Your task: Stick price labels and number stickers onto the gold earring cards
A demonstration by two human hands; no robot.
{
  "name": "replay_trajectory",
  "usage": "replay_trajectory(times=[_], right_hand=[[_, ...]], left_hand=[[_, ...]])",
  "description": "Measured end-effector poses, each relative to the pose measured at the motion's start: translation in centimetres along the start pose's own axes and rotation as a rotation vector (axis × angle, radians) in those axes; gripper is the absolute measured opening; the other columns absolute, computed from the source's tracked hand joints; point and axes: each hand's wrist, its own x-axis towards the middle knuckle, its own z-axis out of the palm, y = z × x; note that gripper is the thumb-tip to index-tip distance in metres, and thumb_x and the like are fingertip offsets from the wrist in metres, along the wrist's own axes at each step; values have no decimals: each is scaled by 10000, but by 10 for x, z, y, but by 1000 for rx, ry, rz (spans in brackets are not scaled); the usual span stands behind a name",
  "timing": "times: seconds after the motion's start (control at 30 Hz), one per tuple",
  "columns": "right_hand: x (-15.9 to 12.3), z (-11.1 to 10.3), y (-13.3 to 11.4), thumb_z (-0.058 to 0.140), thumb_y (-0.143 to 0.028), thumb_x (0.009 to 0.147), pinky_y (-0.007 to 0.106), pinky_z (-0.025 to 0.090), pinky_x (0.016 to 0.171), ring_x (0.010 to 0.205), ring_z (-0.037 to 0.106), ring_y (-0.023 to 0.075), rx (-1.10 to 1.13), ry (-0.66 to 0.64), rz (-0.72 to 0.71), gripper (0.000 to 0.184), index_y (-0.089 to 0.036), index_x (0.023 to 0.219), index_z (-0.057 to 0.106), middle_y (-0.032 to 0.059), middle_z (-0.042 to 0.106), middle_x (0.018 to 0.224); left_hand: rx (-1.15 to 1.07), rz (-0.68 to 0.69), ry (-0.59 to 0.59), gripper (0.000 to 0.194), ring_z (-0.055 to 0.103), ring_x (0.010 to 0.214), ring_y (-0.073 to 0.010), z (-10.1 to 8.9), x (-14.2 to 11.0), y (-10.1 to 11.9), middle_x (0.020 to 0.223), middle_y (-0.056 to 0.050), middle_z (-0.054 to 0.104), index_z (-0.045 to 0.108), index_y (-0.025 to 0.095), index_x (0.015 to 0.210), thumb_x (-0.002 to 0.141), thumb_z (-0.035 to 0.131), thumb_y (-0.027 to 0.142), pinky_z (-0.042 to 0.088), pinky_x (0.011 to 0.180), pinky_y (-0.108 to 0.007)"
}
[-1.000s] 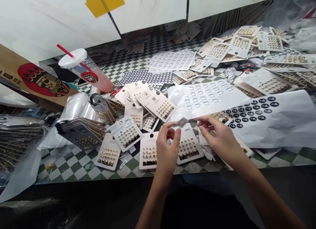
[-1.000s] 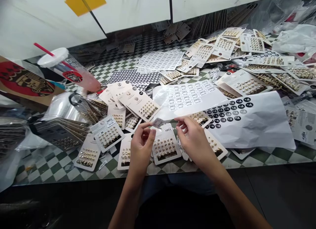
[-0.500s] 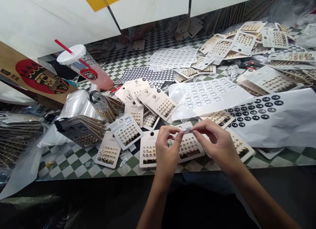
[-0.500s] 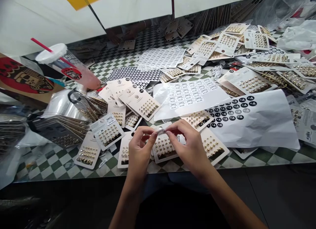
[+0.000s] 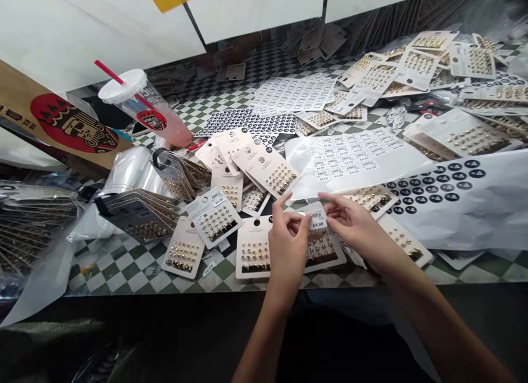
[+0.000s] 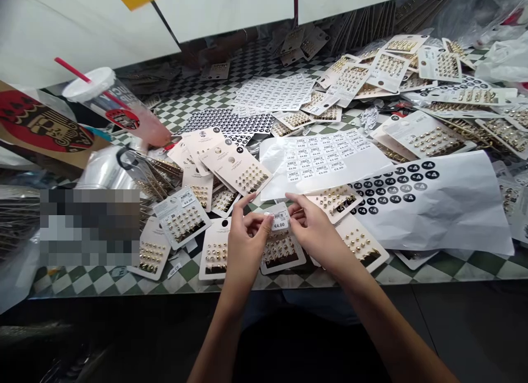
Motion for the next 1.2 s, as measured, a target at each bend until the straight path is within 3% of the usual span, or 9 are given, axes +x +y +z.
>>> replay_trajectory(times=[0.13, 0.63, 0.9, 1.07, 1.2], right_hand=[[-3, -3, -3, 545, -215, 774, 347, 519, 827, 846, 640, 183, 163, -98, 7, 230, -172, 961, 672, 52, 682, 887], [-6, -5, -4, 551, -216, 765, 323, 491, 839, 888, 649, 182, 298, -132, 27, 209, -186, 943, 657, 37, 702, 943], [-7, 1, -8, 612, -258, 785, 293, 488, 666, 708, 622, 175, 58, 52, -74, 81, -180, 768, 616, 17, 648, 721], [-19, -6, -20, 606, -317, 821, 294, 496, 674, 725, 612, 172, 142, 118, -156, 111, -208, 818, 589, 15, 621, 762], [-19, -10, -24, 617, -368, 810, 240, 400, 514, 562, 462, 121, 25, 60, -173, 242, -198, 663, 529, -27, 466, 594]], left_hand=[[-45, -10, 12, 398, 546, 644, -102, 4, 0, -1, 752, 31, 605, 400, 222, 1182, 838, 588, 288, 413, 615, -201], [20, -4, 3, 338, 530, 620, -101, 6, 1, 2, 739, 37, 581, 400, 220, 1133, 844, 567, 273, 408, 609, -208], [255, 78, 8, 313, 511, 664, -142, 2, -3, 15, 712, 36, 495, 423, 242, 1124, 844, 560, 268, 397, 659, -263], [510, 280, 84, 108, 460, 819, -210, -11, -7, 27, 765, -20, 476, 583, 212, 803, 784, 654, 291, 377, 749, -328], [337, 292, 11, 229, 463, 756, -172, -22, -13, 30, 731, -14, 456, 539, 182, 636, 822, 612, 295, 388, 695, -285]])
